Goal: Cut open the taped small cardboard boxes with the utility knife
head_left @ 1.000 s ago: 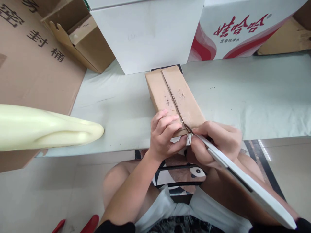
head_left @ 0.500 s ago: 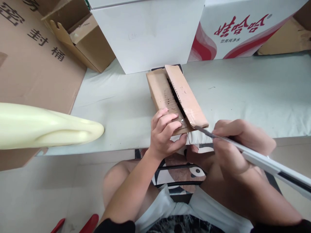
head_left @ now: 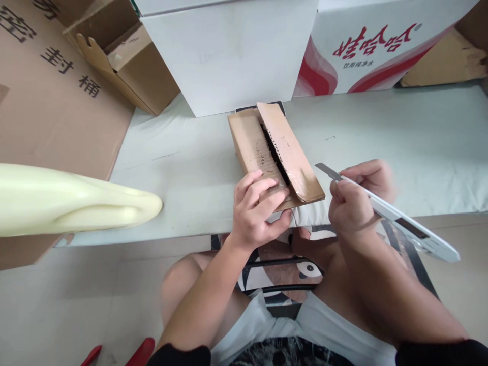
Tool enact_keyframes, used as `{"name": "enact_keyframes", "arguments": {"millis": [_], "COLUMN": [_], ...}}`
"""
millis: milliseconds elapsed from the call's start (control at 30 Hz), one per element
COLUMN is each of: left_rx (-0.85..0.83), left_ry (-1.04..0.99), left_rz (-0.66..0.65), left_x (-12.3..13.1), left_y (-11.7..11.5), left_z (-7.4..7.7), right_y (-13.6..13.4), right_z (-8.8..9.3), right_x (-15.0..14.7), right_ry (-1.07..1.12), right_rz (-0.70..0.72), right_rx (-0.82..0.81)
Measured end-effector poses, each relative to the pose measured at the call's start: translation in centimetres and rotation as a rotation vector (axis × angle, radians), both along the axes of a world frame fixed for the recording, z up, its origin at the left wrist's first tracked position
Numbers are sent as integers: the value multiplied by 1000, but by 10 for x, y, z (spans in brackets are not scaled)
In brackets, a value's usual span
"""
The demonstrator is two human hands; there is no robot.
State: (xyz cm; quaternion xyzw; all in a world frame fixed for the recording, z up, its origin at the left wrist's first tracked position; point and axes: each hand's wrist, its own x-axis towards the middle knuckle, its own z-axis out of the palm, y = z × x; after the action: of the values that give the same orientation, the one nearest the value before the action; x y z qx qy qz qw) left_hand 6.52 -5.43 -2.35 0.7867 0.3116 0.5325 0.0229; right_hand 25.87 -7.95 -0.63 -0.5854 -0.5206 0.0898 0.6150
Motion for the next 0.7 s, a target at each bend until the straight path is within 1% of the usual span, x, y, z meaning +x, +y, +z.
{"name": "enact_keyframes", "arguments": {"millis": [67, 200, 400, 500, 567, 700], "left_rx": [-4, 9, 15, -6, -12, -18], "left_ry": [16, 27, 60, 68, 62, 47], "left_rz": [1, 4, -37, -10, -2, -8], "left_x": [-1, -2, -2, -2, -1, 0], "left_y": [0, -1, -2, -3, -3, -3], "left_z": [3, 8, 16, 17, 16, 14], "right_y": [0, 0, 2, 4, 6, 9], "right_z": [-3, -5, -8, -10, -10, -4], "right_x": [1, 1, 2, 3, 4, 0], "right_ry": [-41, -10, -28, -40, -8, 60], "right_rz": [-21, -15, -16, -27, -13, -10], "right_rx": [-30, -27, -29, -24, -5, -2]}}
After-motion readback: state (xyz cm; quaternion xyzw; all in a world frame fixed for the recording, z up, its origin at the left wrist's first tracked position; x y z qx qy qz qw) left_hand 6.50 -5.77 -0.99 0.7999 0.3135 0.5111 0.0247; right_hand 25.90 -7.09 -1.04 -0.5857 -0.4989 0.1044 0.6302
